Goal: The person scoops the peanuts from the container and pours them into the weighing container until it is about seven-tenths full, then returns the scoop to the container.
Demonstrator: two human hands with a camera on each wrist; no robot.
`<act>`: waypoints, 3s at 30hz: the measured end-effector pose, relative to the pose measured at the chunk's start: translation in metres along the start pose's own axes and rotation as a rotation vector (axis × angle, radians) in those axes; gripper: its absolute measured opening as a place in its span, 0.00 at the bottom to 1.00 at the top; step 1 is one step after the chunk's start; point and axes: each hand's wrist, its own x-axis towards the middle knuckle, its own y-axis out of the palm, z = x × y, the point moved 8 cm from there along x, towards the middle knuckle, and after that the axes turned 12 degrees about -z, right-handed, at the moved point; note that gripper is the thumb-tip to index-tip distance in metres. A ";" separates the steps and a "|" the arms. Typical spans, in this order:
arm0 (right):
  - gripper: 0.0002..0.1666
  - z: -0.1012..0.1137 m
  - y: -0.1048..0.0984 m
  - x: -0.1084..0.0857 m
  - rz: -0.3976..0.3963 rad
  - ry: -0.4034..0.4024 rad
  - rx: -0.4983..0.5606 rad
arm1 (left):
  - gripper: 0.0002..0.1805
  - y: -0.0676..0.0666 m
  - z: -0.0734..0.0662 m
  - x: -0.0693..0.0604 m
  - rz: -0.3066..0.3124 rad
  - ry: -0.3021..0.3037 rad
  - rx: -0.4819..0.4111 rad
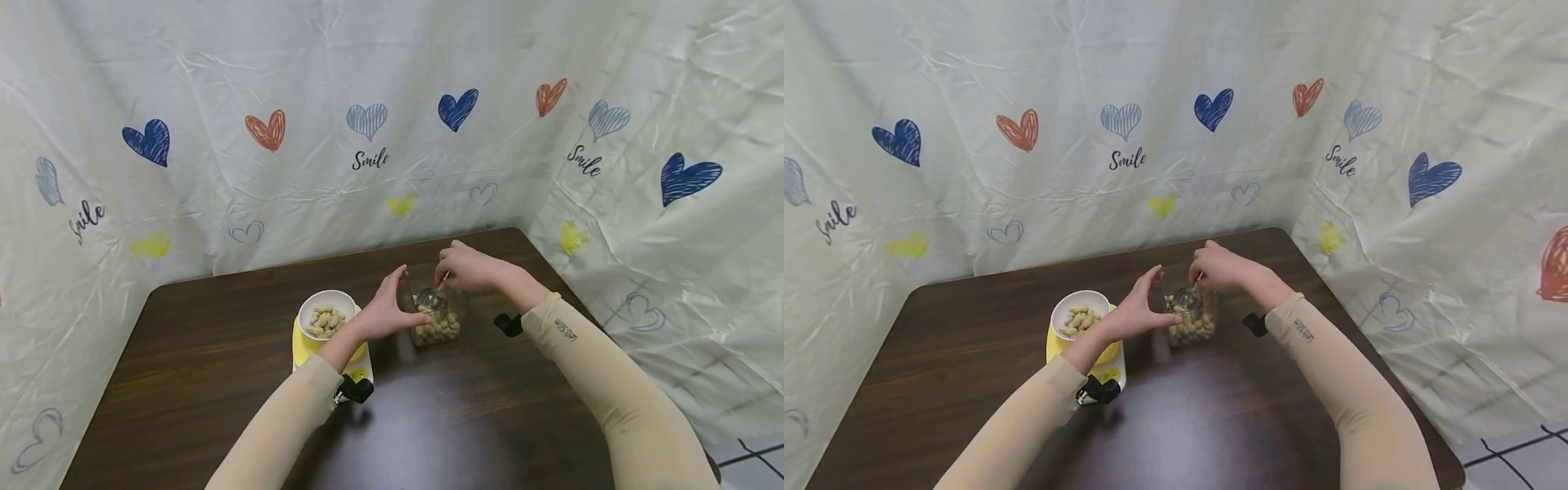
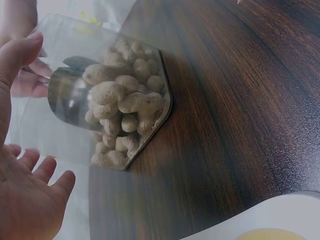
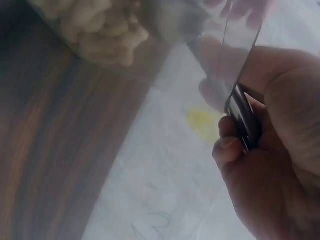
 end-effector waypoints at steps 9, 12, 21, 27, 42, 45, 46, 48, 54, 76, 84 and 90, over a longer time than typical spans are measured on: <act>0.04 -0.012 -0.019 -0.004 -0.015 0.031 0.089 | 0.68 0.001 0.001 0.000 -0.002 -0.001 0.006; 0.03 -0.020 -0.024 -0.008 -0.012 0.075 0.124 | 0.68 0.000 0.000 0.000 -0.003 0.003 0.008; 0.05 -0.028 -0.020 -0.013 0.014 0.122 0.211 | 0.68 0.000 0.002 0.001 0.012 -0.015 -0.007; 0.07 -0.033 -0.026 -0.018 -0.059 0.136 0.246 | 0.68 0.000 0.002 0.001 0.010 -0.009 -0.009; 0.09 -0.044 -0.028 -0.024 -0.077 0.186 0.324 | 0.68 0.000 0.004 0.001 0.013 -0.009 -0.006; 0.08 -0.045 -0.029 -0.025 -0.091 0.195 0.320 | 0.68 0.000 0.004 0.002 0.017 -0.004 -0.009; 0.08 -0.046 -0.028 -0.025 -0.094 0.197 0.321 | 0.68 0.001 0.005 0.002 0.017 -0.001 -0.009; 0.07 -0.045 -0.027 -0.024 -0.095 0.195 0.315 | 0.68 0.001 0.004 0.002 0.017 0.000 -0.007; 0.08 -0.041 -0.023 -0.024 -0.062 0.193 0.304 | 0.68 -0.001 0.003 0.000 0.010 -0.005 -0.001; 0.08 -0.045 -0.021 -0.039 -0.043 0.268 0.369 | 0.68 -0.001 0.003 0.000 0.008 0.000 -0.006; 0.08 -0.050 -0.031 -0.039 -0.081 0.285 0.344 | 0.68 0.000 0.002 0.001 0.003 0.007 -0.012; 0.07 -0.055 -0.040 -0.039 -0.107 0.284 0.334 | 0.67 0.000 0.003 0.002 -0.003 0.003 -0.012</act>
